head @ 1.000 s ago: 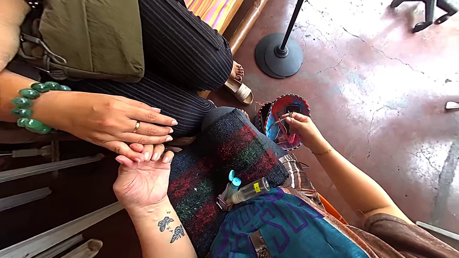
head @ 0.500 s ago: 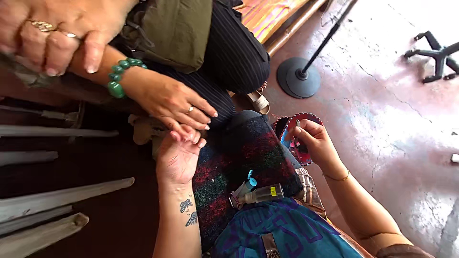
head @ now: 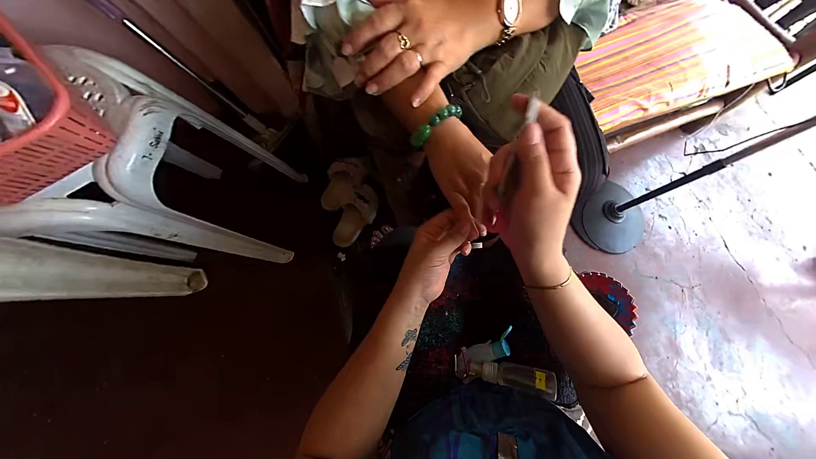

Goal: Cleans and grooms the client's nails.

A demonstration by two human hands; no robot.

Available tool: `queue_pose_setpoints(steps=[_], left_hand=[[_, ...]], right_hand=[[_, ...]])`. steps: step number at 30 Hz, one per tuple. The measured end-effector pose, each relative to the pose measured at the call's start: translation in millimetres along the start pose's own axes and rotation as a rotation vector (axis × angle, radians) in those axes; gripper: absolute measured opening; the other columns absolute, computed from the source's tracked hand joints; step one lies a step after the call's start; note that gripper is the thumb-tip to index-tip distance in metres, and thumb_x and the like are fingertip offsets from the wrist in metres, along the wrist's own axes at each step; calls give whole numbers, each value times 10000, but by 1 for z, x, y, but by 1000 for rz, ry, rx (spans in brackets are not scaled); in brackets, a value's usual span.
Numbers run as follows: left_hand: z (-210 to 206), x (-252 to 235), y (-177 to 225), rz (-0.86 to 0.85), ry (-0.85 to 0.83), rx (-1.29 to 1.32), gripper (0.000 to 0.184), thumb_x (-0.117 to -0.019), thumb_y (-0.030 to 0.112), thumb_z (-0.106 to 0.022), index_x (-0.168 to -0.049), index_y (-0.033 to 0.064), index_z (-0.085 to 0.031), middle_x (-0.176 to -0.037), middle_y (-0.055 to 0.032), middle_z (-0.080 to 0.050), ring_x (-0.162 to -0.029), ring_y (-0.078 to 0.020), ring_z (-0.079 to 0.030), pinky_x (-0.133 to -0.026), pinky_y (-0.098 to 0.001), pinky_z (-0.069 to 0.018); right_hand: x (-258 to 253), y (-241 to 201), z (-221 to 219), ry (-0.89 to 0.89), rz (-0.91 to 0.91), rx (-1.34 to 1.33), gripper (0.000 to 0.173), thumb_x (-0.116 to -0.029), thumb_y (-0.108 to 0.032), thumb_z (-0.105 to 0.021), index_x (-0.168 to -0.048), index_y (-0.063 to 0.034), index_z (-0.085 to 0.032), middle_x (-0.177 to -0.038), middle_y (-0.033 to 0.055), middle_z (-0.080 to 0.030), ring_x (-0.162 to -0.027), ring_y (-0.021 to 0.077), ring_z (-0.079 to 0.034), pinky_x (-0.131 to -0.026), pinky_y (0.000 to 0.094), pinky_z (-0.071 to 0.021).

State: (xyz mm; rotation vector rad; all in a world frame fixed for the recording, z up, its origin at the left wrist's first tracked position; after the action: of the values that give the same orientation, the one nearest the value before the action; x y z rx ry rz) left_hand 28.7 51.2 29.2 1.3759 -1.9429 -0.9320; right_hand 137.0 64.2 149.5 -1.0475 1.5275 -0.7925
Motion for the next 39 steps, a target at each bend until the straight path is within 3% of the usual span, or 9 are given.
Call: queue_pose_setpoints(steps=[4,8,11,14,16,20,27,39], left_hand=[[-1,-3,-1,-14,-44,-13,69,-961,212,-699,-1006,171,-731,-876,47,-691,-772,-32,-629,-747,-212,-553],[-8,-4,4,-62,-58,-32,46,-960,200,-687,-959,186,-731,-856,62,-658,-772,-29,-596,-742,-203,-520],[-11,-3,3,-84,-42,-21,56,-976,182,-672,-996,165,-720,-864,46,-669,-770,-30,-605,-748,-207,-532],[-9,-1,3,-96,-22,-20,64,-980,154,-648,-982,154,-713,-859,36,-654,-759,-42,-590,-723,-206,-513],[-9,-1,4,-102,-18,-26,68,-982,156,-642,-964,159,-707,-850,42,-645,-771,-41,-592,-737,-209,-515],[-10,-2,5,-114,-47,-53,55,-985,170,-650,-978,165,-704,-877,51,-655,-795,-31,-600,-756,-203,-522],[-16,1,12,-175,-58,-83,123,-1021,113,-573,-981,137,-687,-893,31,-645,-812,-51,-602,-765,-214,-523],[-18,2,15,-195,-60,-97,126,-1031,116,-561,-996,130,-680,-912,25,-651,-842,-52,-610,-788,-215,-523]], right_hand=[[29,8,1,-5,-119,39,281,-1118,-240,-383,-1346,-169,-532,-667,31,-545,-428,106,-500,-357,263,-463],[52,-4,8,-5,3,-35,223,-1122,-238,-404,-1276,-183,-555,-670,-10,-605,-493,69,-577,-447,231,-526],[30,0,4,22,81,-14,205,-1109,-207,-422,-1251,-152,-559,-640,-16,-558,-448,64,-529,-389,227,-486],[6,-5,11,68,159,36,259,-1124,-195,-355,-1333,-118,-488,-685,6,-553,-444,67,-498,-377,215,-454],[4,-6,10,66,112,1,270,-1132,-221,-318,-1337,-135,-472,-677,2,-552,-432,65,-493,-368,211,-446],[44,12,9,-64,-107,-13,209,-1115,-231,-404,-1267,-185,-540,-644,6,-567,-446,87,-544,-399,249,-508],[90,26,36,-144,-113,326,193,-1021,-62,-570,-1147,47,-668,-845,-4,-709,-668,8,-622,-596,163,-530],[91,30,37,-94,-121,340,223,-1008,-53,-586,-1161,59,-702,-837,12,-710,-680,29,-638,-620,178,-556]])
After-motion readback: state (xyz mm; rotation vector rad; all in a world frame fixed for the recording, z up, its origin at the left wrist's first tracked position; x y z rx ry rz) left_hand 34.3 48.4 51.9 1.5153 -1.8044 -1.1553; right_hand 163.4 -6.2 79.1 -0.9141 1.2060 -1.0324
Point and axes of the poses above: each hand's wrist, its own x-axis away from the middle knuckle, its own z-axis out of the back of the hand, y = z × x, the point moved 9 cm from there along -x, towards the middle knuckle
